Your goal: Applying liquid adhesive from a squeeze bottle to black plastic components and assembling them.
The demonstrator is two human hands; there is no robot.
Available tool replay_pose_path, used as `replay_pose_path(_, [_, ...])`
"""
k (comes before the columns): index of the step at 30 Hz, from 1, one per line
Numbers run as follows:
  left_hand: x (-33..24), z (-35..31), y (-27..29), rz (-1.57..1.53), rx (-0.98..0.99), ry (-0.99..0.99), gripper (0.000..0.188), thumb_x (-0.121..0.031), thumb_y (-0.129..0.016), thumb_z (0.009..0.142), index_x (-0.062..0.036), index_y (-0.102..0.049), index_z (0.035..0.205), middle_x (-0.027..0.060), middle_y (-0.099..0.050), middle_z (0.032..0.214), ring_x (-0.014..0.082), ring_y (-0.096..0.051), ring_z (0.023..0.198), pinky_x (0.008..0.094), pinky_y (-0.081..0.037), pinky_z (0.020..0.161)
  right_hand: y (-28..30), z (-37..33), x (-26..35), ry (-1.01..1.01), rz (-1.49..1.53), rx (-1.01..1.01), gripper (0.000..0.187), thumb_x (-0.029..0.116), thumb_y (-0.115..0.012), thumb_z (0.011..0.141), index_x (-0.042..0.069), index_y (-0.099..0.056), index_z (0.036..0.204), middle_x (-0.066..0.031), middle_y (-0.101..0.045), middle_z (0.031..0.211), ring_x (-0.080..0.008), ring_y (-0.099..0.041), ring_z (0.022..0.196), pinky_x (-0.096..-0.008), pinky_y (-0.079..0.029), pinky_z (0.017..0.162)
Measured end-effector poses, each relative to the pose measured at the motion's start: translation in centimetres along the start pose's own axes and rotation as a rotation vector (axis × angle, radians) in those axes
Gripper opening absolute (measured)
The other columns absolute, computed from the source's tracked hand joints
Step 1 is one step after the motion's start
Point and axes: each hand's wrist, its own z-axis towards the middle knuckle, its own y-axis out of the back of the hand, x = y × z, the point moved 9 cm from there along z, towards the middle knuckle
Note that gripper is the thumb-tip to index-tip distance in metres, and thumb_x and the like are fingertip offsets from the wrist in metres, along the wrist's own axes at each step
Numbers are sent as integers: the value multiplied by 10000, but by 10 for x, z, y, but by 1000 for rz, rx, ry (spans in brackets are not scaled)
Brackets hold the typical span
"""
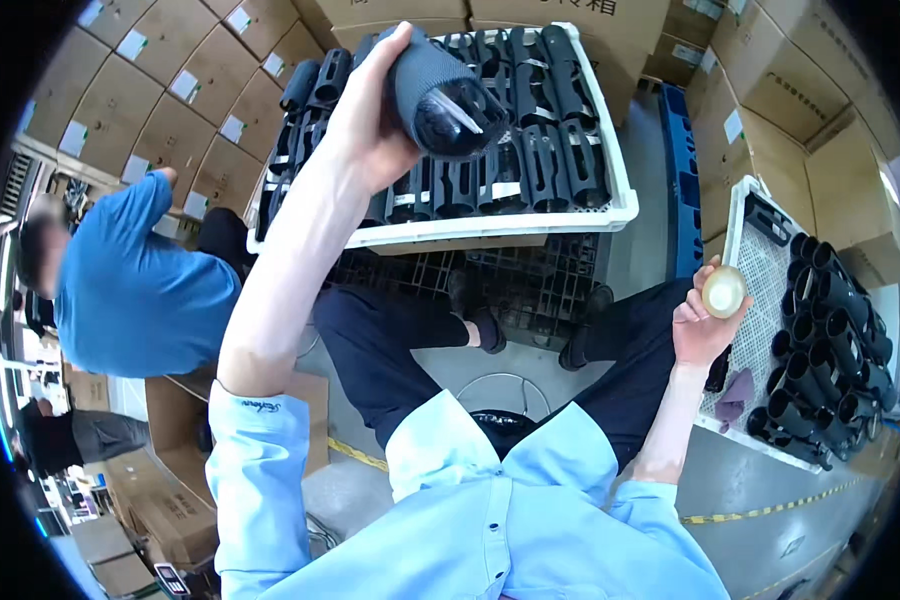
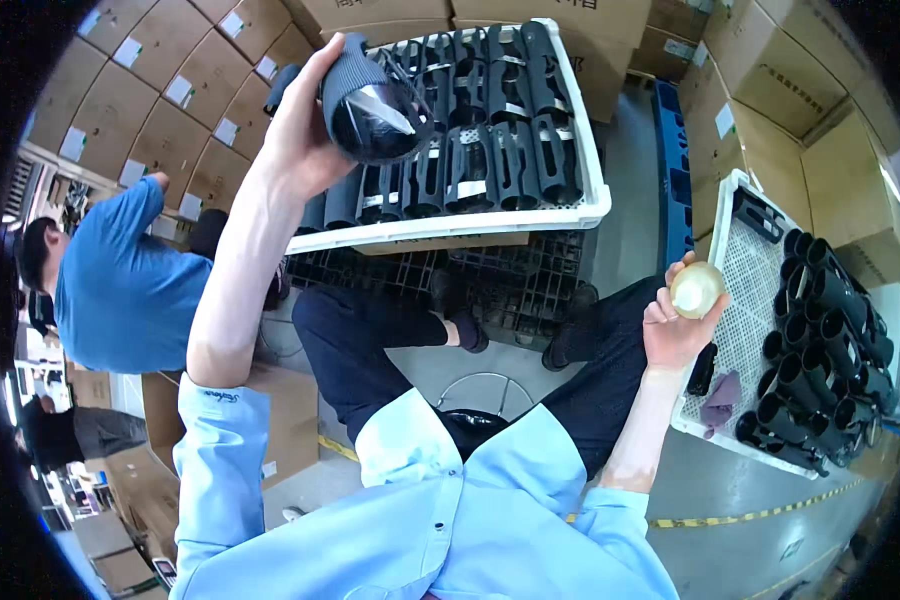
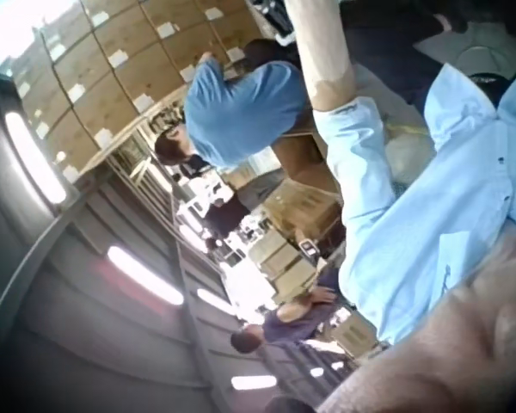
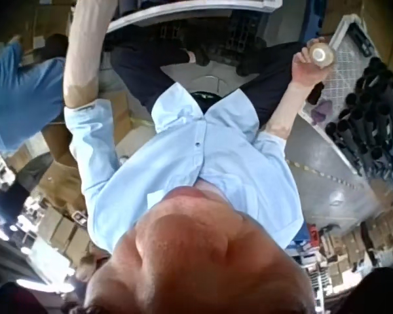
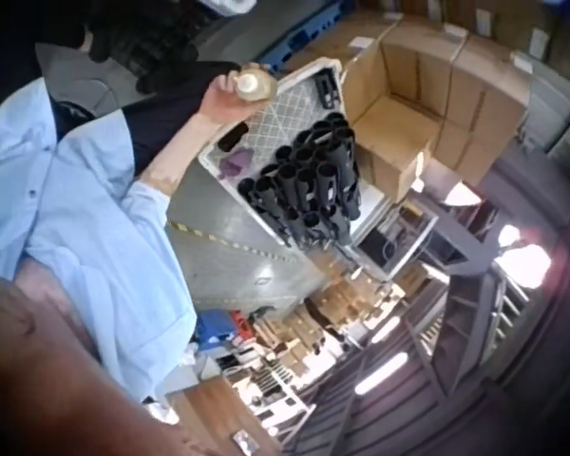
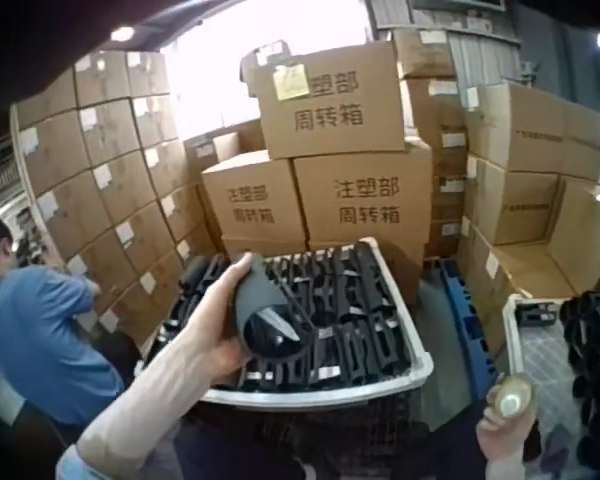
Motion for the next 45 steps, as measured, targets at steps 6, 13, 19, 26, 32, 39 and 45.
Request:
replay_pose_path(6, [-35, 0, 7, 130, 74, 10, 828, -415, -737, 883, 32, -331, 1450, 226, -497, 1243, 344, -597, 1123, 481, -561, 889, 10, 4, -2, -68, -20, -2, 721, 532, -541, 1008, 64, -317, 1509, -146, -541, 1347, -143, -564, 660, -271, -485, 569])
replay_pose_path(13, [-35, 4, 2, 141, 147, 118, 796, -424, -721, 888, 9, -351, 1444, 221, -519, 1236, 320, -612, 1087, 486, -561, 866, 15, 3, 10, -50, -30, -9, 729, 542, -524, 1013, 59, -306, 1515, -144, -535, 1349, -141, -559, 671, -274, -499, 595])
replay_pose_path(19, [-10, 9, 2, 103, 169, 229, 769, -431, -708, 893, -10, -367, 1439, 216, -538, 1230, 300, -625, 1055, 490, -560, 845, 13, -1, 12, -59, -68, -13, 727, 526, -547, 1008, 54, -311, 1509, -156, -531, 1357, -155, -582, 686, -281, -504, 595])
replay_pose_path(26, [7, 9, 0, 74, 163, 273, 743, -440, -696, 897, -29, -385, 1433, 212, -558, 1223, 279, -637, 1020, 490, -558, 823, 12, 2, 7, -65, -166, 0, 717, 493, -600, 994, 48, -336, 1491, -180, -528, 1363, -203, -652, 805, -290, -540, 618])
replay_pose_path(32, [24, -3, -8, 73, 214, 388, 754, -451, -710, 890, -26, -396, 1428, 208, -563, 1213, 275, -625, 993, 448, -544, 797, 18, 0, 2, -26, -374, -199, 713, 440, -649, 977, 46, -341, 1486, -206, -519, 1360, -252, -667, 945, -322, -588, 682])
replay_pose_path(39, [47, -20, -10, 92, 160, 529, 673, -448, -700, 902, -32, -467, 1376, 176, -589, 1191, 246, -612, 982, 388, -522, 754, -27, -6, -34, 94, -637, -337, 686, 386, -630, 997, 45, -319, 1504, -209, -498, 1370, -302, -653, 1013, -369, -603, 729])
replay_pose_path(45, [28, -39, -13, 245, 228, 282, 1033, -531, -775, 820, -17, -261, 1554, 273, -401, 1385, 427, -425, 1251, 538, -526, 906, -107, 12, -67, 294, -1154, -179, 711, 381, -655, 971, 27, -325, 1493, -228, -522, 1336, -357, -643, 1130, -429, -637, 759])
